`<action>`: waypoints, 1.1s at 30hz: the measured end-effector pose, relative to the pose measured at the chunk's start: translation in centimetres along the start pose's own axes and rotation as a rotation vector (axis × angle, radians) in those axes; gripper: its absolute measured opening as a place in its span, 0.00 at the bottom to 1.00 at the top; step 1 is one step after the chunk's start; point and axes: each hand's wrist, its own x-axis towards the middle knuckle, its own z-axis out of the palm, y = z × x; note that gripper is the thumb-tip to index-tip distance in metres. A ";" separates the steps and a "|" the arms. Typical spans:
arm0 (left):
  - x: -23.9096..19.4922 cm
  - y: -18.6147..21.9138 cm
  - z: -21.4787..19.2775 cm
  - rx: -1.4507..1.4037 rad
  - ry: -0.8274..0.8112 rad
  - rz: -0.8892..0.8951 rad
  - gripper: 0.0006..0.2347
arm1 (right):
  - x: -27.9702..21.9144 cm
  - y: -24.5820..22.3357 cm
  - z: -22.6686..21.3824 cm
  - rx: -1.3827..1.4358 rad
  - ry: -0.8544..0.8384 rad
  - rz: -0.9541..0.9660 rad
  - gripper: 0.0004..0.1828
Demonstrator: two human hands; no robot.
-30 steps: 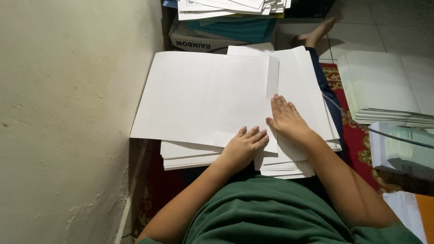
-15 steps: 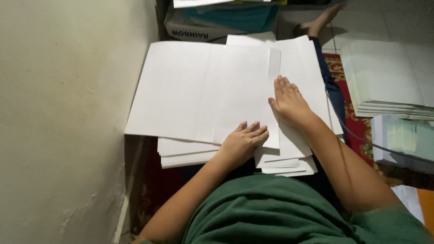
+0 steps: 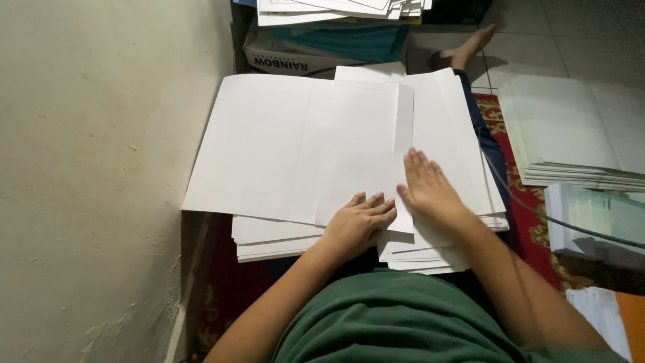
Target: Folding large white paper sheets and stacking them on the floor.
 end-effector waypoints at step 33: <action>0.3 -0.8 0.6 -0.081 0.114 0.041 0.22 | 2.9 1.0 1.3 0.030 0.044 0.036 0.42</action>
